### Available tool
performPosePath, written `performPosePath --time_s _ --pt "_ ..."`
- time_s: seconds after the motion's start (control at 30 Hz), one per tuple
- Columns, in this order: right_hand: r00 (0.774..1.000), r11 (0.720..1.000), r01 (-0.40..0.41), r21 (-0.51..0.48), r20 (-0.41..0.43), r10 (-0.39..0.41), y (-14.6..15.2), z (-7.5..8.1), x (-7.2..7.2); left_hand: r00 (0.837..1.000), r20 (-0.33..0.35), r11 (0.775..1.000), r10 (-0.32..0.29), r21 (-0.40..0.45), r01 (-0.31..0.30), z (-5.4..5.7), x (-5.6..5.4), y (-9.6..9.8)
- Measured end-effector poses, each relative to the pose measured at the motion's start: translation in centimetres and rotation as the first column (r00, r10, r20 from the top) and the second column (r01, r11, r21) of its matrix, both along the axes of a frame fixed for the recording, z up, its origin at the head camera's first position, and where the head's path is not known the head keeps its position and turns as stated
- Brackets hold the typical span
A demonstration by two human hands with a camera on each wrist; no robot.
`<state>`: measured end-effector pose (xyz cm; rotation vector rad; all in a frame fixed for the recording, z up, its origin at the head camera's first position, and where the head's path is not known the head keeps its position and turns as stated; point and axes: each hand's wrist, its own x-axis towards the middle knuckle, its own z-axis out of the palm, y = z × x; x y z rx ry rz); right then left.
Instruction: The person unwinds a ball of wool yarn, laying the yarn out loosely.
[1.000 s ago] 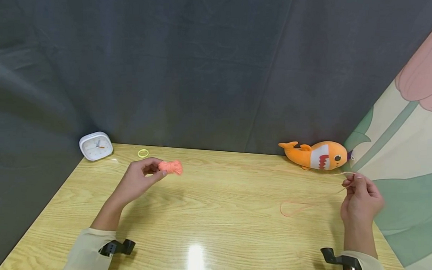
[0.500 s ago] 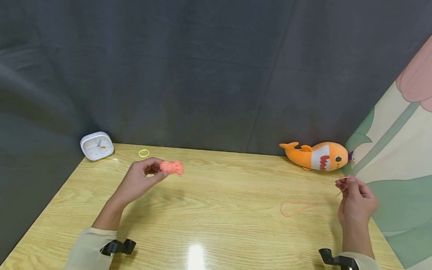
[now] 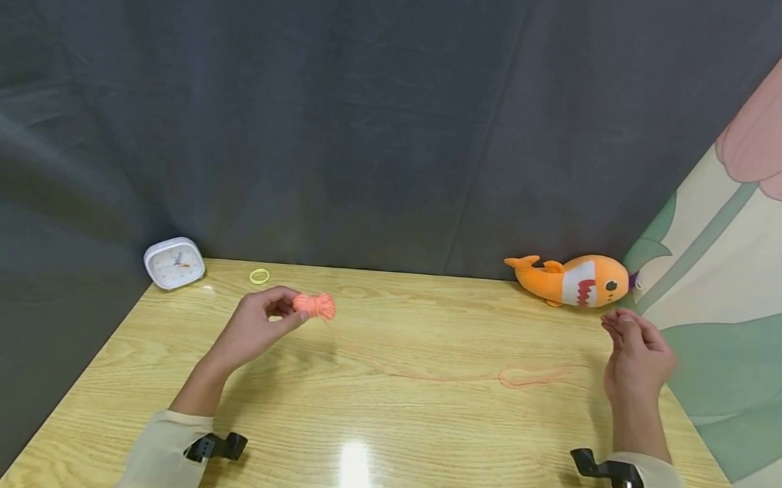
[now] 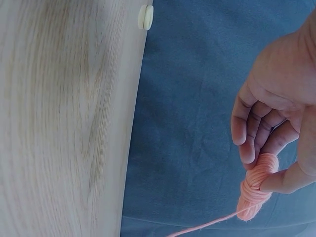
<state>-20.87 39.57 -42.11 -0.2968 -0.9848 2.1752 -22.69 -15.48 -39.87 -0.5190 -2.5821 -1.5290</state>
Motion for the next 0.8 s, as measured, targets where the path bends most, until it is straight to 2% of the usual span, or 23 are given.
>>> performPosePath --time_s 0.1,0.2,0.4,0.57,0.8 --pt "0.997 0.996 -0.043 0.074 -0.067 0.048 -2.0 0.3 -0.2 1.000 -0.002 1.000 0.001 -0.001 -0.001 -0.1 -0.1 0.0" --pt "0.987 0.983 -0.118 0.138 -0.096 0.132 -4.1 0.2 -0.3 1.000 -0.006 1.000 0.006 -0.004 -0.006 -0.3 -0.1 0.0" --pt "0.966 0.929 -0.239 0.283 -0.029 0.258 -7.9 -0.5 -0.7 1.000 -0.012 1.000 0.013 -0.013 -0.013 -0.4 -0.2 -0.1" --pt "0.942 0.886 -0.313 0.342 -0.010 0.336 -10.7 -0.8 -1.3 1.000 -0.010 1.000 0.012 -0.015 -0.012 -0.2 -0.2 -0.1" --pt "0.920 0.823 -0.380 0.422 0.085 0.382 -15.2 -1.3 -2.2 1.000 -0.008 1.000 0.016 0.002 -0.016 0.1 0.1 -0.1"
